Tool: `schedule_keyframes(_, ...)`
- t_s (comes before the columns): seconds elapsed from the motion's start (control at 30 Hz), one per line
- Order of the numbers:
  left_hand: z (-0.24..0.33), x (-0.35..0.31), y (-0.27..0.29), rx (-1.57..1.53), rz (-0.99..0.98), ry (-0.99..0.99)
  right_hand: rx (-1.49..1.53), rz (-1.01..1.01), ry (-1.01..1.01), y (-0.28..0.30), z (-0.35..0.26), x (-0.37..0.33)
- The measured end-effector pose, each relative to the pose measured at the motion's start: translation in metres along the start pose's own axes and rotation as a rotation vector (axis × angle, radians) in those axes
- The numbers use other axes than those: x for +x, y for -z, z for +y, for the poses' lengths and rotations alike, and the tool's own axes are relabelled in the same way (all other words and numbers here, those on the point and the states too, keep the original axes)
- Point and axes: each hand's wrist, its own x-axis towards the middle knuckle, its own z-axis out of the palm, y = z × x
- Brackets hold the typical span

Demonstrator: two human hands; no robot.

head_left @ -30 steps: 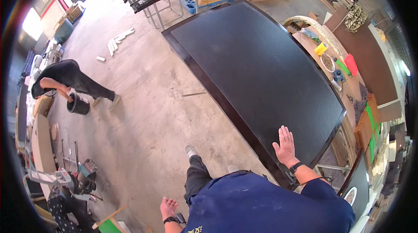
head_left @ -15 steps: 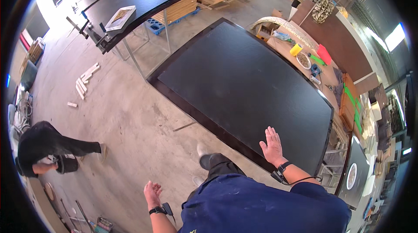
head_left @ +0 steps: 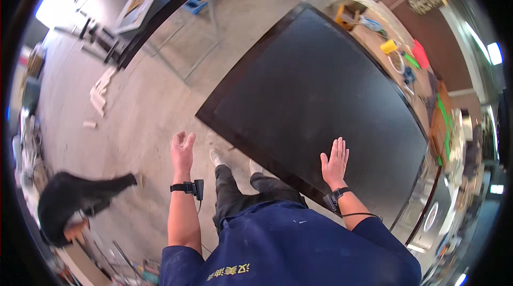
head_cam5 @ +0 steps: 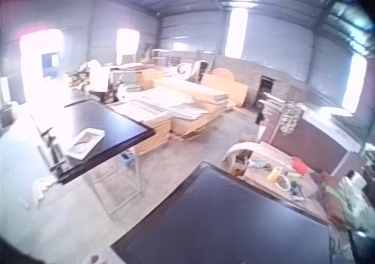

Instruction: Gathering wooden slats and clamping them to a tabletop in a workshop environment.

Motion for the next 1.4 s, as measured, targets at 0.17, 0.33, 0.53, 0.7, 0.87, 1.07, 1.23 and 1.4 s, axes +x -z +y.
schedule_keyframes(0.17,0.068,0.095,-0.04,0.21,-0.27,-0.199,-0.02,-0.056,-0.163,0.018,-0.015,-0.007)
schedule_keyframes(0.33,0.07,0.123,-0.073,0.105,-0.808,-0.141,-0.092,-0.011,-0.556,0.029,0.022,-0.019)
schedule_keyframes(0.53,0.099,0.114,-0.061,0.091,-0.828,-0.067,-0.168,0.193,-0.668,0.037,0.047,0.055)
schedule_keyframes(0.7,0.102,0.121,-0.075,0.056,-0.863,-0.092,-0.122,0.144,-0.414,-0.014,-0.042,0.125)
schedule_keyframes(0.87,0.068,0.12,-0.061,0.011,-0.814,-0.059,-0.073,0.19,-0.218,-0.006,-0.075,0.138)
schedule_keyframes(1.07,0.043,0.094,-0.046,0.026,-0.56,-0.039,0.036,0.181,-0.012,0.008,-0.101,0.114)
schedule_keyframes(1.23,-0.04,0.011,0.043,-0.135,-0.227,0.146,0.079,0.13,0.229,-0.027,-0.117,0.107)
schedule_keyframes(1.4,-0.162,-0.144,0.124,0.062,0.095,0.467,-0.041,0.106,0.392,-0.047,-0.128,0.106)
